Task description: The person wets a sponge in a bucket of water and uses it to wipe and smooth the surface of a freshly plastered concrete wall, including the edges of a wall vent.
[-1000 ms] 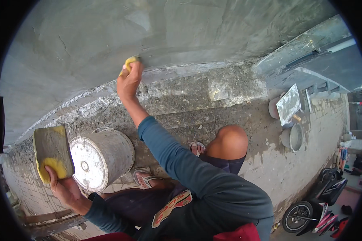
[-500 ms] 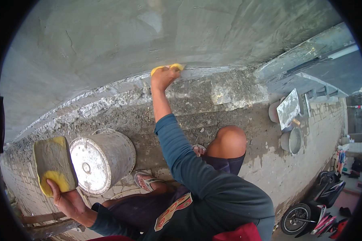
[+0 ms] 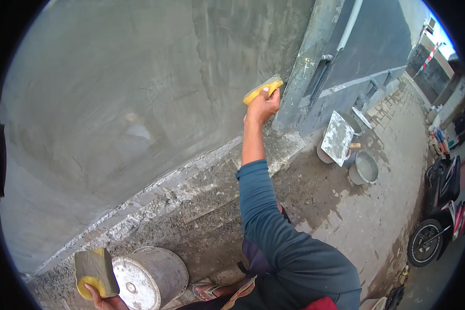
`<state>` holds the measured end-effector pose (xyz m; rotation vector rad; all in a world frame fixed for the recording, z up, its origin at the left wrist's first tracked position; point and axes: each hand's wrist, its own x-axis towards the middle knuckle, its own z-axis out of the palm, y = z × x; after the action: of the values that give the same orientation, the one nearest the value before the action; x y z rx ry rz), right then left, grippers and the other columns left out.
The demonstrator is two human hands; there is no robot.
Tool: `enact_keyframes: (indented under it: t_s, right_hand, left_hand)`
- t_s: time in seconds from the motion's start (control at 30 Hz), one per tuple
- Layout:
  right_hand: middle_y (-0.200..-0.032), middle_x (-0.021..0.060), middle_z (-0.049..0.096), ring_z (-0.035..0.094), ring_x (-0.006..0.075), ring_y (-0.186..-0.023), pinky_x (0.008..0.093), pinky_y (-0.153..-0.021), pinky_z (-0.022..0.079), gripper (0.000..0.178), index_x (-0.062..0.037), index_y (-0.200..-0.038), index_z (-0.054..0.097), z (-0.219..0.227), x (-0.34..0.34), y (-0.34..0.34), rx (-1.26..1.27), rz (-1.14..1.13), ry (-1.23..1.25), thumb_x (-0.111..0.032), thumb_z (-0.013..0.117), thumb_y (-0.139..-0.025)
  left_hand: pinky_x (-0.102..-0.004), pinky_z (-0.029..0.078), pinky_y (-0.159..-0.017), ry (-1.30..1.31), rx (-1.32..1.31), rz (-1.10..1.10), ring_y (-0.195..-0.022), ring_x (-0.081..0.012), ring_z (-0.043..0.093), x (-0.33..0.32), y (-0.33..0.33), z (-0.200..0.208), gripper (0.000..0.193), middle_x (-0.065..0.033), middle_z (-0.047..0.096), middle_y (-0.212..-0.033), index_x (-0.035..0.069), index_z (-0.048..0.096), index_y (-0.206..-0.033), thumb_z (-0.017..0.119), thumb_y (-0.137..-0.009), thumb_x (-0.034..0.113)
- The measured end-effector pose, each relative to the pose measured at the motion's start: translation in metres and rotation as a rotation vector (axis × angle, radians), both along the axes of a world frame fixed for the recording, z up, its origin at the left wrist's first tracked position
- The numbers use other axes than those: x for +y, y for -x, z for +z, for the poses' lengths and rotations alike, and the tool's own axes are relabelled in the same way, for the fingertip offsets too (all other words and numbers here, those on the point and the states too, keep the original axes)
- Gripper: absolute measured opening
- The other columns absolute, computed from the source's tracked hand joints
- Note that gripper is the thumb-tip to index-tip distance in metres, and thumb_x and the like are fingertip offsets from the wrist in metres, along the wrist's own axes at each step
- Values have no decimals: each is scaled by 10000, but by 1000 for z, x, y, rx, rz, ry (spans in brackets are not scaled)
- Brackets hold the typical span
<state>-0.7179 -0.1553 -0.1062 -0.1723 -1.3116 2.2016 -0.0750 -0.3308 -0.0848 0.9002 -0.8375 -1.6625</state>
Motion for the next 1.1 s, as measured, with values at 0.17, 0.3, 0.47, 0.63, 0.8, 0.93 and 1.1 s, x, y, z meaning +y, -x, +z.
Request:
enact_keyframes:
  t_s: [0.17, 0.3, 0.47, 0.63, 0.8, 0.93, 1.1]
  right_hand:
    - [-1113, 257, 505, 574, 374, -966, 421, -901, 465, 387, 115, -1285, 506, 29, -54, 28, -29, -268, -426, 34, 508, -907]
    - [-1105, 223, 491, 550, 336, -969, 397, -908, 457, 470, 95, -1376, 469, 33, -91, -82, 435, 52, -508, 48, 505, -909]
    - [-1104, 190, 484, 529, 315, -976, 389, -867, 460, 468, 79, -1372, 498, 97, -16, -22, 775, -159, -687, 49, 545, -907]
    - [-1091, 224, 467, 498, 395, -1013, 458, -888, 436, 544, 108, -1345, 452, 53, 24, 77, 466, -495, -1005, 117, 568, -813]
    - [-1088, 282, 520, 532, 449, -1035, 464, -924, 455, 463, 100, -1262, 520, -69, 42, 38, 164, -4, -1250, 61, 584, -805]
    - [-970, 284, 613, 627, 422, -925, 464, -845, 500, 297, 39, -1135, 648, -26, 82, 31, 104, 315, -1275, -67, 593, -863]
    - [-944, 254, 620, 617, 392, -945, 446, -856, 486, 416, 11, -1283, 606, 149, 113, 52, 567, -151, -971, -113, 569, -887]
  left_hand:
    - [-419, 517, -1012, 11, 2, -68, -1214, -284, 581, -8, 24, 2, 600, -165, 539, -1356, 23, 371, -1438, 572, -996, 376]
    - [-395, 551, -945, -56, 8, -71, -1156, -267, 615, 4, 63, 15, 561, -151, 568, -1311, 27, 402, -1410, 566, -1000, 372]
    - [-400, 590, -882, -36, -46, -113, -1119, -289, 641, -2, 82, -4, 568, -165, 589, -1286, 30, 415, -1403, 556, -997, 403]
    - [-459, 554, -965, -17, -97, -398, -1189, -328, 600, -74, -1, -62, 614, -176, 534, -1373, 29, 384, -1437, 557, -993, 417]
    - [-453, 523, -994, 34, -241, -252, -1209, -311, 585, -31, 59, -28, 591, -169, 534, -1372, 31, 385, -1443, 543, -1005, 396]
    - [-441, 530, -981, 44, -82, -216, -1204, -296, 588, -2, 69, 0, 582, -168, 539, -1363, 34, 391, -1438, 536, -1008, 398]
    - [-446, 530, -993, 76, -89, -252, -1212, -301, 583, 3, 49, 1, 599, -169, 532, -1375, 41, 383, -1451, 518, -1013, 427]
